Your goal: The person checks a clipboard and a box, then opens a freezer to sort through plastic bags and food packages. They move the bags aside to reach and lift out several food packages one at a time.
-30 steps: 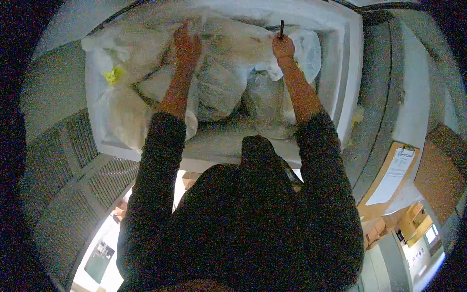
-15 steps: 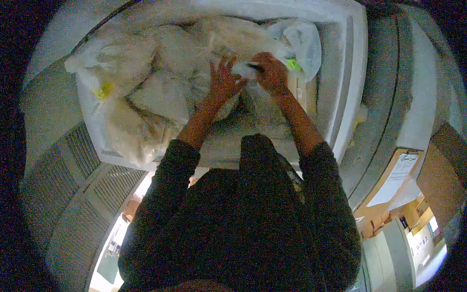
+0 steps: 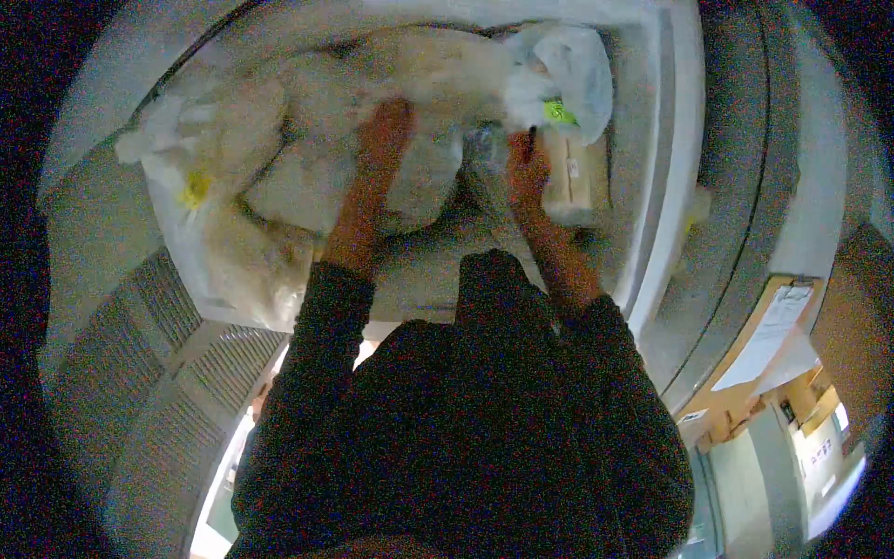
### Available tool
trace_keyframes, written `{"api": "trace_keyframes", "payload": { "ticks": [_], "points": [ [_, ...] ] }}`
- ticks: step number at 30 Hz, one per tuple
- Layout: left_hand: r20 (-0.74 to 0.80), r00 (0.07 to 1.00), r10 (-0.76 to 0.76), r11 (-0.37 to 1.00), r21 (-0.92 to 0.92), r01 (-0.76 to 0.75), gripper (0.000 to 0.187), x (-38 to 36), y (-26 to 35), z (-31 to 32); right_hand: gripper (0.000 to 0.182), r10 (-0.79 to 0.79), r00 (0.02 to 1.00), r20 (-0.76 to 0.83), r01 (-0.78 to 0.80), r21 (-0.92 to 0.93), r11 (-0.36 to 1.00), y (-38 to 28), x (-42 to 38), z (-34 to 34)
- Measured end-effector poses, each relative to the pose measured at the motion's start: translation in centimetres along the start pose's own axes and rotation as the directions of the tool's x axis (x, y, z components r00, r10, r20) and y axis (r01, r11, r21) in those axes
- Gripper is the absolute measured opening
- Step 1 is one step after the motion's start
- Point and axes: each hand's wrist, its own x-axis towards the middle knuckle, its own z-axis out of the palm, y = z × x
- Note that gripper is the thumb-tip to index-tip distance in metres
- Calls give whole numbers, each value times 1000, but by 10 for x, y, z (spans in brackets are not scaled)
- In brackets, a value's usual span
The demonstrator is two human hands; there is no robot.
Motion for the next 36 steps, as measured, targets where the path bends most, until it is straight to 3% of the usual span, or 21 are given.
{"api": "trace_keyframes", "payload": {
  "ticks": [2, 4, 5, 6, 8, 11, 13, 15, 16, 18, 19, 22, 23, 24, 25, 28, 30, 32, 34, 35, 36],
  "points": [
    [156, 931, -330, 944, 46, 327, 22, 36, -13, -56, 20, 299, 929, 217, -309, 16, 951, 43, -25, 6],
    [-73, 964, -255, 952, -192, 237, 23, 45, -41, -43, 23, 83, 863, 498, 159, -424, 892, 98, -37, 22],
    [-151, 963, -223, 948, -263, 178, 24, 49, -54, -34, 22, 168, 887, 429, 21, -402, 915, 107, -38, 36],
    [-128, 982, -139, 989, -63, 131, 27, 49, -69, -13, 22, 258, 894, 366, -117, -366, 923, 108, -38, 53],
    [-32, 995, -91, 991, 93, 93, 32, 54, -65, -8, 22, 261, 903, 342, -119, -384, 916, 106, -19, 80],
    [57, 944, -325, 946, 4, 325, 29, 42, -24, -57, 21, 279, 900, 336, -96, -472, 876, 131, 17, 127],
    [135, 934, -332, 942, 3, 334, 32, 34, -30, -55, 21, 308, 882, 356, -82, -528, 845, 151, 41, 151],
    [-127, 977, -169, 986, -13, 168, 31, 21, -36, -38, 20, 341, 860, 379, -77, -565, 822, 172, 57, 169],
    [-133, 977, -166, 986, 2, 168, 31, 23, -38, -38, 20, 362, 848, 388, -81, -580, 811, 186, 59, 175],
    [390, 851, -351, 933, 228, 280, 39, 24, -39, -43, 19, 372, 834, 408, -74, -586, 807, 193, 66, 179],
    [405, 838, -365, 927, 239, 288, 39, 21, -41, -44, 19, 381, 827, 414, -72, -593, 802, 198, 60, 177],
    [295, 862, -413, 898, -26, 439, 39, 26, -48, -28, 18, 366, 822, 436, -67, -565, 822, 211, 46, 162],
    [49, 976, -214, 974, 90, 209, 32, 18, -66, -5, 18, 359, 823, 441, -65, -554, 830, 209, 43, 155],
    [-167, 985, 40, 966, 257, 4, 24, 15, -76, 9, 18, 345, 826, 446, -66, -530, 845, 205, 36, 144],
    [-173, 984, 31, 969, 245, 12, 24, 20, -74, 10, 18, 334, 828, 451, -71, -506, 860, 200, 30, 129],
    [-36, 989, -147, 975, 163, 151, 28, 26, -53, -19, 17, 289, 842, 455, -82, -422, 903, 181, 8, 79],
    [515, 768, -381, 834, -167, 526, 42, 41, -5, -96, 17, 263, 855, 447, -88, -375, 923, 162, -5, 44],
    [351, 920, -172, 889, -348, 299, 40, 23, 23, -116, 16, 230, 874, 428, -92, -318, 943, 147, -25, 10],
    [-102, 989, 107, 950, -283, -132, 34, -16, 88, -125, 16, 193, 894, 405, -89, -261, 961, 126, -40, -16],
    [-85, 951, 297, 832, -466, -301, 31, -42, 112, -131, 16, 174, 901, 398, -84, -234, 969, 116, -51, -22],
    [50, 854, 518, 592, -742, -315, 29, -72, 131, -151, 16, 158, 908, 388, -87, -195, 977, 107, -61, -31]
  ]
}}
